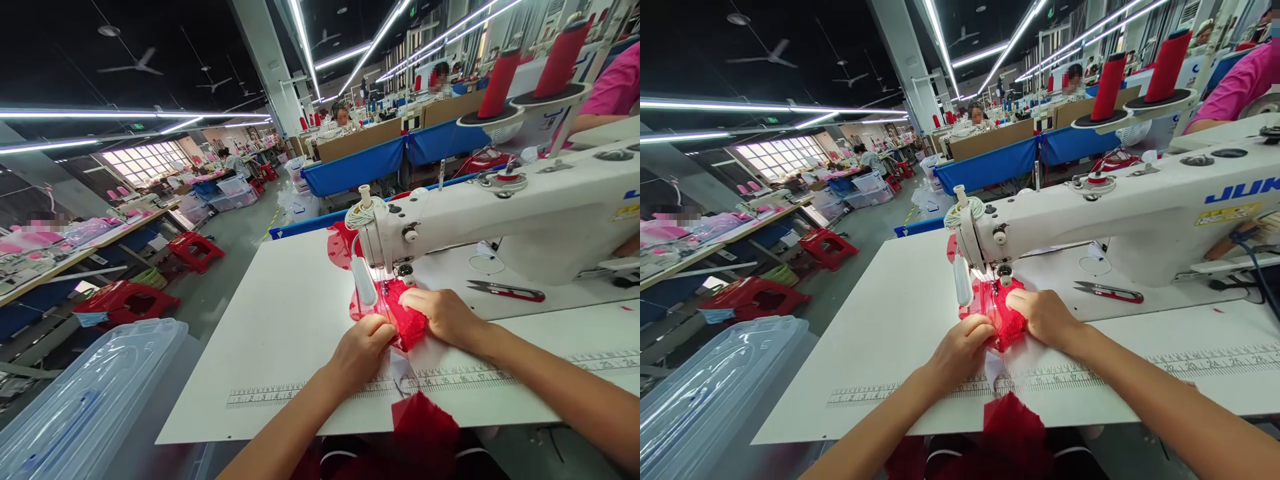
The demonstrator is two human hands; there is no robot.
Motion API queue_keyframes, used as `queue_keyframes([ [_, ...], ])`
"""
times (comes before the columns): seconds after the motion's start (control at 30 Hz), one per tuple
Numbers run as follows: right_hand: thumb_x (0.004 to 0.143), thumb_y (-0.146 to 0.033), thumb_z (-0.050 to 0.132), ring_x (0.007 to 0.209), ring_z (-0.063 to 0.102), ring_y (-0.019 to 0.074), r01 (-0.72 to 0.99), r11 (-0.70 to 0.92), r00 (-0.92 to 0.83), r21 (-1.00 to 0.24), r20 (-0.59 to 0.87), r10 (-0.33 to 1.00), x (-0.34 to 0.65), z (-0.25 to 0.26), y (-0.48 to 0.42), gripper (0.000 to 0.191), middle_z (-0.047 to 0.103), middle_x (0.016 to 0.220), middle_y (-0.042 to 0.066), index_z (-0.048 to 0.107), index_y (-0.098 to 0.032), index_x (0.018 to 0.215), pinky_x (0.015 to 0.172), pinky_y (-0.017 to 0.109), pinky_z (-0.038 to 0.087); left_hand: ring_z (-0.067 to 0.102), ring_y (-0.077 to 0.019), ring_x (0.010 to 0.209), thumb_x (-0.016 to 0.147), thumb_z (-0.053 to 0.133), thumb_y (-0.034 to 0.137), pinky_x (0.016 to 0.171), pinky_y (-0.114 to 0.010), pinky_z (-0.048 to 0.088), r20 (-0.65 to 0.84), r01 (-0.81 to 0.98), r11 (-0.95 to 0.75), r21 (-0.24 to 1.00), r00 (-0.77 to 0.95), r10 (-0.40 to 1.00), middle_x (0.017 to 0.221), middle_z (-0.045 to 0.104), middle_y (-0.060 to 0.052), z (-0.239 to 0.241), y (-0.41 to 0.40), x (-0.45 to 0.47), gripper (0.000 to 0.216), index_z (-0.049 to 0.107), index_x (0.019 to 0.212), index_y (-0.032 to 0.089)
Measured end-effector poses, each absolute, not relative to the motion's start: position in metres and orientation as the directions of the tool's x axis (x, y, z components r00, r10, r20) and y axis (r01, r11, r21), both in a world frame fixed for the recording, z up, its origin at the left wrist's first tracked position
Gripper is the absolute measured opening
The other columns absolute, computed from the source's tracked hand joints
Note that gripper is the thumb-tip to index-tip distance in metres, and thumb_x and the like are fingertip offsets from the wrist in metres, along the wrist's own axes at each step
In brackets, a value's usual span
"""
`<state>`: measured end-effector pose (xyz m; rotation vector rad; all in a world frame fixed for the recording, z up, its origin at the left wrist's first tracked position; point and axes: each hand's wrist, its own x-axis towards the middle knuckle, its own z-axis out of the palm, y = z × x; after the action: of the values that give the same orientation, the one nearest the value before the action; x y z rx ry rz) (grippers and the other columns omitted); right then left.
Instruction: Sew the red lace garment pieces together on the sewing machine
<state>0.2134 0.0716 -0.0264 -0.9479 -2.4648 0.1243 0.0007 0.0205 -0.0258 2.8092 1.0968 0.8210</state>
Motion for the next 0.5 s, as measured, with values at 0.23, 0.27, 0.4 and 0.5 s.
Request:
queue_keyframes([
  [0.23,0.070,0.002,0.035,0.062,0.043,0.0154,0.499,0.793,-0.636,-0.350,0.473,0.609,0.212,-0.029,0.069,0.025,0.047,0.066,0.000,0.040,-0.022,0.067,0.056,0.025,0.038,0.057,-0.0181,0.072,0.086,0.034,0.001,0.059,-0.028,0.049,0.317,0.747,-0.655,0.115,0.597,0.737,0.084,0.060,-0.008,-0.018,0.031,0.001,0.029,0.058,0.094,0.014],
  [0.27,0.066,0.003,0.035,0.062,0.044,0.0153,0.488,0.795,-0.640,-0.361,0.472,0.607,0.213,-0.029,0.069,0.026,0.048,0.068,0.000,0.042,-0.022,0.069,0.057,0.025,0.039,0.057,-0.0175,0.072,0.084,0.035,0.001,0.060,-0.028,0.048,0.306,0.738,-0.662,0.129,0.606,0.735,0.085,0.061,-0.008,-0.015,0.036,0.001,0.027,0.058,0.086,0.016],
  [0.4,0.067,-0.001,0.045,0.074,0.056,0.0161,0.472,0.787,-0.604,-0.397,0.505,0.617,0.214,-0.032,0.072,0.033,0.058,0.089,0.003,0.052,-0.020,0.093,0.064,0.025,0.047,0.061,-0.0173,0.078,0.083,0.040,0.007,0.067,-0.029,0.051,0.186,0.641,-0.571,0.512,0.566,0.803,0.089,0.063,-0.006,-0.003,0.052,0.000,0.017,0.053,0.085,0.019],
  [0.5,0.073,-0.004,0.046,0.074,0.060,0.0175,0.561,0.721,-0.413,-0.407,0.617,0.670,0.215,-0.038,0.078,0.032,0.060,0.094,0.005,0.053,-0.020,0.100,0.062,0.027,0.047,0.055,-0.0143,0.050,0.094,0.030,0.021,0.049,-0.026,0.047,0.033,0.561,-0.357,0.747,0.504,0.863,0.060,0.056,0.002,0.004,0.059,0.001,0.020,0.050,0.094,0.020],
])
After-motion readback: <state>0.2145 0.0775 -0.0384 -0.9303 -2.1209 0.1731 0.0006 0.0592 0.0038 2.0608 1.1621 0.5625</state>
